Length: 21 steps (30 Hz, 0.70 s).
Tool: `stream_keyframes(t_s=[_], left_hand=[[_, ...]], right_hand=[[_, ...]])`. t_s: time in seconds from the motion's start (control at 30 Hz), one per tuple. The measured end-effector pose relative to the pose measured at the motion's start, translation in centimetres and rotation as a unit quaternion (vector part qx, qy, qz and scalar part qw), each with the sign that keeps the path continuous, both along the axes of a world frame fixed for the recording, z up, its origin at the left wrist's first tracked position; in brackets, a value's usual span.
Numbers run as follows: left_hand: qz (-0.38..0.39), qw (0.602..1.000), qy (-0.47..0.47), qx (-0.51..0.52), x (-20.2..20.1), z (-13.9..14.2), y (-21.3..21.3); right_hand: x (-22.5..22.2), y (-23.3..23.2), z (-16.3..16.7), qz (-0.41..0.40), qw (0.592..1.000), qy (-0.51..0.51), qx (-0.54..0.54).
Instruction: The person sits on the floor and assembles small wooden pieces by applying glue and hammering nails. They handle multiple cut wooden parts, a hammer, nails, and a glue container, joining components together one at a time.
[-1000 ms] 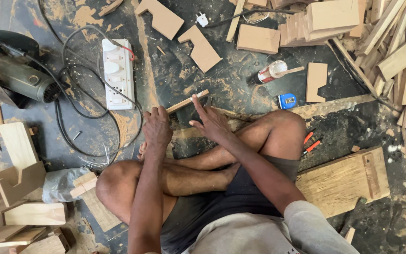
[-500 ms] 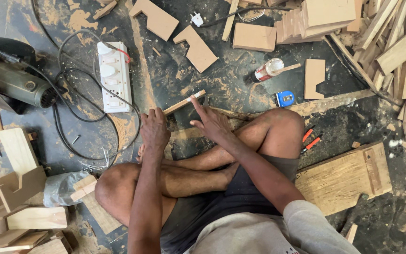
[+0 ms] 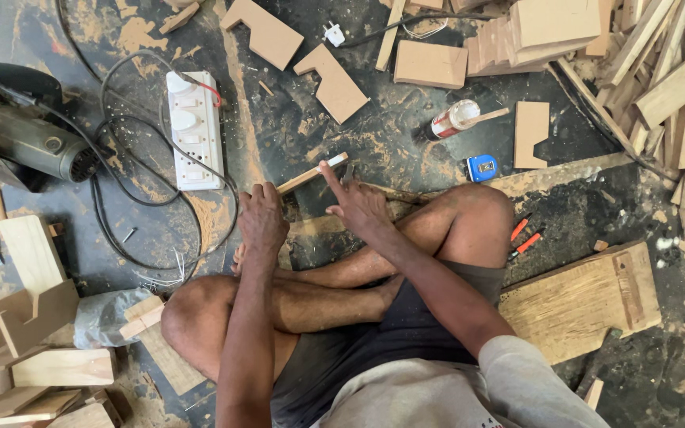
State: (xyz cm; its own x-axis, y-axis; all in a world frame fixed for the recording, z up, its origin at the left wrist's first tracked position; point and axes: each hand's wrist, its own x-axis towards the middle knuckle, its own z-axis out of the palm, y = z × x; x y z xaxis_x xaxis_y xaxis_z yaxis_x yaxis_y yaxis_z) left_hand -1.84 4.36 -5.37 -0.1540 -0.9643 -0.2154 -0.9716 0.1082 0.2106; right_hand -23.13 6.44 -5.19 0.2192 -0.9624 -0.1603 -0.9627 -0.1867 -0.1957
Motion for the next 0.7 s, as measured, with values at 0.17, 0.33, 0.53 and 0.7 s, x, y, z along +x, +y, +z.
stream_keyframes(t_s=[0.17, 0.33, 0.53, 0.7], left_hand=[[0.003, 1.0, 0.004, -0.003, 0.0, -0.1, 0.2], [0.004, 0.999, 0.021, -0.027, -0.1, 0.1, 0.3], [0.01, 0.998, 0.038, -0.041, -0.1, 0.4, 0.3], [0.012, 0.999, 0.037, -0.035, -0.1, 0.2, 0.4]], right_hand=[[-0.9, -0.9, 0.4, -0.116, 0.986, 0.013, 0.12], [-1.9, -0.9, -0.3, -0.077, 0.995, -0.017, 0.069], [-1.4, -1.0, -0.2, -0.098, 0.987, -0.068, 0.103], [0.9, 0.1, 0.3, -0.037, 0.993, -0.069, 0.085]])
